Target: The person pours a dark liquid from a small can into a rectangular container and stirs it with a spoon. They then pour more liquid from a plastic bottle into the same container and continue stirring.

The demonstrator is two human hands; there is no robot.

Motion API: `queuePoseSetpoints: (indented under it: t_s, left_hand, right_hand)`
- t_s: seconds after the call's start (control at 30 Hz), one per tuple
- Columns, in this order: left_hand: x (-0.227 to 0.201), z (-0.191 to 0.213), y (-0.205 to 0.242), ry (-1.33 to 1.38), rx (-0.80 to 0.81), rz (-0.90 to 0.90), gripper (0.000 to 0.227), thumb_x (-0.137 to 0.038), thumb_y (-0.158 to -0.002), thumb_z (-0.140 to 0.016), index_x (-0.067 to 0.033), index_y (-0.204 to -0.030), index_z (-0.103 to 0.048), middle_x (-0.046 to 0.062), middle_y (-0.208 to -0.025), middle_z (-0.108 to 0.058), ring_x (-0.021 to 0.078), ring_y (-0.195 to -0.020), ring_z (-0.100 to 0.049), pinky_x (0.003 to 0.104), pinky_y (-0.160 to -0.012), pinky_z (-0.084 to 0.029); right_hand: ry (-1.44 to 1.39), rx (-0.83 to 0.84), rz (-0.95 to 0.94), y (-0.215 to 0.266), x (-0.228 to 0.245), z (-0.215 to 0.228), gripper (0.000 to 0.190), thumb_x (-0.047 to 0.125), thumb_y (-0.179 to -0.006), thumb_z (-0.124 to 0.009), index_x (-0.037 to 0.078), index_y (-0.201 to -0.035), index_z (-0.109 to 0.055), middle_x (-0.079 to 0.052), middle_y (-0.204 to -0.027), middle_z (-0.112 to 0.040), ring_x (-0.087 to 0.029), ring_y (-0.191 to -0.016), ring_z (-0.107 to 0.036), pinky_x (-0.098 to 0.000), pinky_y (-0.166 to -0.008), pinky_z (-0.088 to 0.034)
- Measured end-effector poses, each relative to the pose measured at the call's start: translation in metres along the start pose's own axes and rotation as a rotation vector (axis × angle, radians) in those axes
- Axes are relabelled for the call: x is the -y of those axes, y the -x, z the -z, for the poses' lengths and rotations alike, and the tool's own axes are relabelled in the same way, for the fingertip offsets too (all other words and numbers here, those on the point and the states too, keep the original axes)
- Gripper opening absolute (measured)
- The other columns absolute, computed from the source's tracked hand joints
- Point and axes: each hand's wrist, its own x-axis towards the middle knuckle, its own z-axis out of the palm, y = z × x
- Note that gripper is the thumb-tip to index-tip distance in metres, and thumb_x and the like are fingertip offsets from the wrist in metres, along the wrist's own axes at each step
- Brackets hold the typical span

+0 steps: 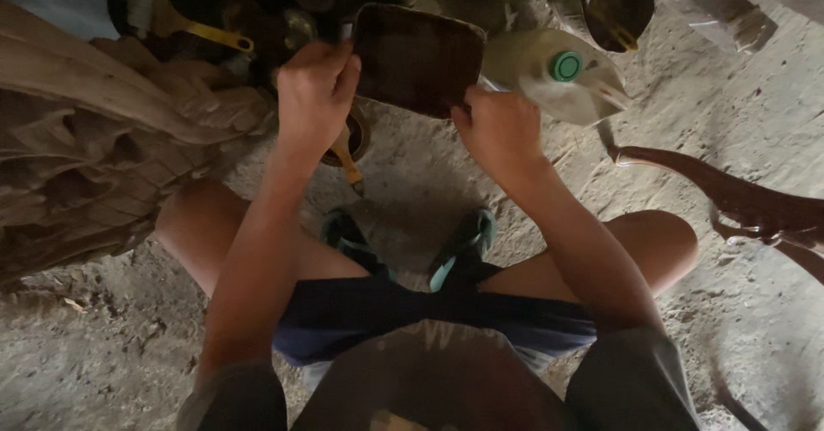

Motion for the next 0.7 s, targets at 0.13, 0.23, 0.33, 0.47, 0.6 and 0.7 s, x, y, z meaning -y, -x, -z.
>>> queuePoseSetpoints:
  t_s: [0.13,0.23,0.33,0.47,0.6,0.7]
  left_hand:
    - [0.003,0.001,0.000,-0.014,0.015,0.019,0.017,0.000,-0.099,-0.074,0.0068,-0.114,-0.078,0.017,-0.085,-0.070,0.0264,-0.067,-0.066,0.037,-0.056,-0.051]
    - [0.003,0.000,0.000,-0.020,0.020,0.027,0.018,0.000,-0.099,-0.074,0.0060,-0.115,-0.078,0.017,-0.086,-0.069,0.0266,-0.069,-0.067,0.038,-0.057,-0.052]
    - [0.004,0.002,-0.001,0.005,0.009,0.025,0.017,-0.001,-0.100,-0.074,0.0049,-0.116,-0.077,0.016,-0.090,-0.070,0.0258,-0.071,-0.067,0.037,-0.060,-0.053]
    - [0.002,0.004,-0.002,0.003,0.007,0.021,0.017,-0.003,-0.096,-0.077,0.0049,-0.111,-0.078,0.017,-0.086,-0.068,0.0284,-0.071,-0.066,0.040,-0.058,-0.051]
    - [0.004,0.004,-0.003,0.025,0.030,0.043,0.015,-0.002,-0.098,-0.076,0.0054,-0.112,-0.077,0.016,-0.084,-0.066,0.0279,-0.070,-0.065,0.040,-0.060,-0.051]
    - [0.006,0.005,-0.006,0.010,0.011,0.037,0.018,-0.002,-0.097,-0.076,0.0056,-0.114,-0.077,0.016,-0.082,-0.066,0.0282,-0.069,-0.064,0.041,-0.060,-0.051]
  right_hand:
    - [-0.052,-0.017,-0.026,-0.002,-0.001,-0.011,0.021,0.020,-0.091,-0.079,0.004,-0.083,-0.067,-0.017,-0.072,-0.069,-0.037,-0.066,-0.069,-0.0491,-0.060,-0.053]
    - [-0.030,-0.104,0.012,0.000,0.000,-0.018,0.022,0.019,-0.090,-0.080,0.005,-0.083,-0.064,-0.018,-0.074,-0.069,-0.038,-0.068,-0.069,-0.0487,-0.062,-0.053]
    - [-0.043,-0.108,0.022,-0.001,0.001,-0.023,0.023,0.018,-0.091,-0.080,0.005,-0.084,-0.062,-0.018,-0.074,-0.068,-0.037,-0.067,-0.068,-0.0476,-0.061,-0.053]
    - [-0.053,-0.147,0.036,-0.004,0.006,-0.030,0.024,0.018,-0.090,-0.081,0.004,-0.087,-0.062,-0.017,-0.076,-0.067,-0.037,-0.068,-0.067,-0.0476,-0.060,-0.051]
    - [-0.073,-0.188,0.032,-0.006,0.008,-0.038,0.024,0.018,-0.092,-0.081,0.005,-0.091,-0.061,-0.015,-0.078,-0.066,-0.036,-0.070,-0.067,-0.0479,-0.062,-0.051]
    - [-0.134,-0.246,0.072,-0.005,0.009,-0.041,0.021,0.016,-0.092,-0.080,0.004,-0.096,-0.063,-0.015,-0.082,-0.066,-0.035,-0.071,-0.067,-0.0459,-0.061,-0.050]
